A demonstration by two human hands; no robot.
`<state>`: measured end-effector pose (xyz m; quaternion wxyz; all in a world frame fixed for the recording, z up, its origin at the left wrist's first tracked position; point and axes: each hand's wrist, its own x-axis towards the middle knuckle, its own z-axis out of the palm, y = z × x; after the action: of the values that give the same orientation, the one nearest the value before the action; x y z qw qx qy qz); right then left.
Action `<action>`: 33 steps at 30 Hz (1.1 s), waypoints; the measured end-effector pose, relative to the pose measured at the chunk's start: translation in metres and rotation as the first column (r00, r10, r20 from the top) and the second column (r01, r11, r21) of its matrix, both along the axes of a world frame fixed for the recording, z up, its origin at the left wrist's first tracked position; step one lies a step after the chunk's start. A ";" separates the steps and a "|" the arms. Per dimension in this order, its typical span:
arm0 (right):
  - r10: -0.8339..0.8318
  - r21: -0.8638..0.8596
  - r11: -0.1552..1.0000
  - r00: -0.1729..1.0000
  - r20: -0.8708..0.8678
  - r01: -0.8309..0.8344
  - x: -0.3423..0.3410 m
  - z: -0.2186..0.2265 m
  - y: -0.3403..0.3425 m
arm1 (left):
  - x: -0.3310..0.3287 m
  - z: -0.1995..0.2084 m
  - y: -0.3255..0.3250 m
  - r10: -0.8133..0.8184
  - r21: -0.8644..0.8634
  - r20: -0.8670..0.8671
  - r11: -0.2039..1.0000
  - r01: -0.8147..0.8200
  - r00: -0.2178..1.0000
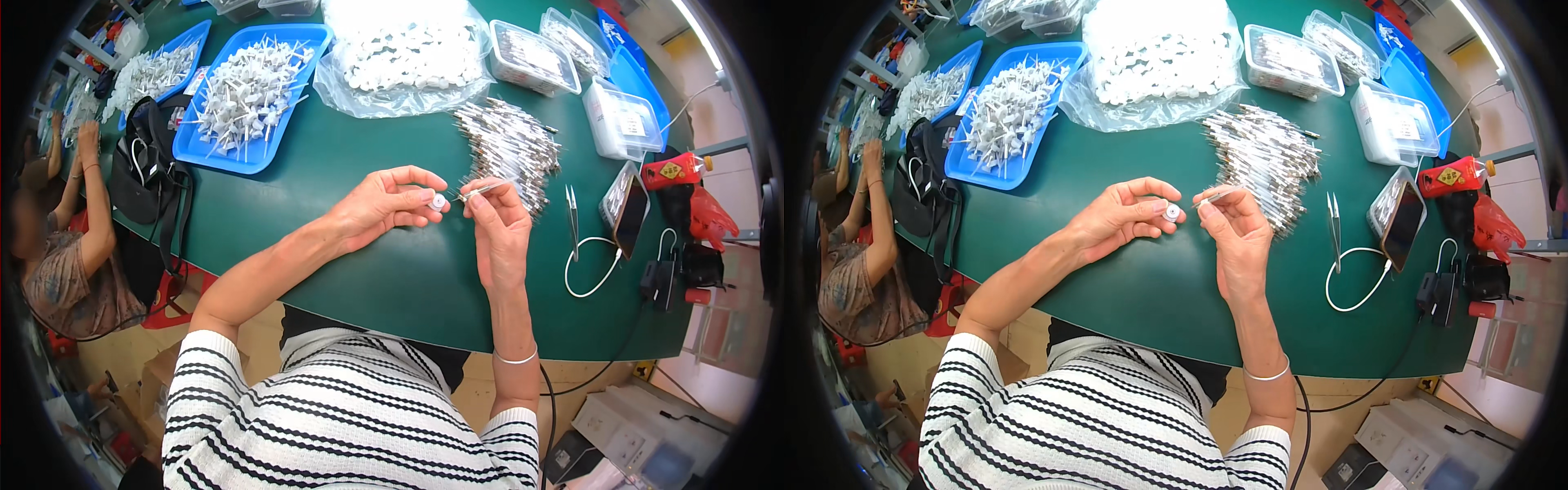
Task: The person repeatedly picks up small white plastic caps and metal rods from a green table. They insert the metal rod into the cap and place the assembled unit into a blue tray. The process is repetitive and involves handling small parts one by one.
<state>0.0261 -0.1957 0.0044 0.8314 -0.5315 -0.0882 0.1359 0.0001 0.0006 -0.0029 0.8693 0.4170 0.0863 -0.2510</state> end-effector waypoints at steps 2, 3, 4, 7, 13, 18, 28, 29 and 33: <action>0.005 0.028 1.000 1.000 -0.004 -0.005 -0.001 0.000 0.000 | 0.000 -0.002 0.000 0.010 0.006 0.002 1.000 -0.010 1.000; 0.005 0.038 0.999 1.000 -0.008 -0.004 -0.002 0.000 0.001 | 0.000 -0.003 0.000 0.017 0.016 -0.004 1.000 -0.017 1.000; 0.004 0.050 0.999 1.000 -0.010 -0.004 -0.002 0.000 0.003 | 0.000 -0.003 0.000 0.025 0.027 -0.009 0.999 -0.025 1.000; -0.009 0.100 0.995 1.000 -0.028 0.012 -0.005 0.001 0.007 | -0.002 0.007 -0.004 0.027 0.038 0.022 0.999 -0.028 0.999; 0.022 0.168 0.986 0.996 -0.084 -0.007 -0.007 0.000 0.009 | -0.002 0.004 -0.004 0.012 0.056 0.009 0.998 -0.013 1.000; 0.013 0.138 0.990 0.999 -0.034 -0.008 -0.008 -0.001 0.010 | 0.001 -0.007 -0.002 0.002 -0.062 -0.022 0.998 -0.004 1.000; -0.061 -0.025 0.997 0.982 0.179 0.066 -0.012 0.002 0.015 | 0.000 0.004 -0.006 0.028 -0.064 -0.083 0.997 -0.033 0.996; -0.082 -0.031 0.995 0.977 0.199 0.090 -0.012 0.002 0.015 | 0.000 0.002 -0.006 0.024 -0.066 -0.075 0.997 -0.029 0.997; -0.136 -0.085 0.983 0.953 0.271 0.165 -0.014 0.005 0.016 | 0.000 -0.003 -0.005 0.043 -0.082 -0.052 0.996 -0.048 0.998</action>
<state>0.0123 -0.1797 0.0091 0.7906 -0.5936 -0.1498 0.0047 -0.0003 -0.0043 -0.0057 0.8889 0.3721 0.1071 -0.2449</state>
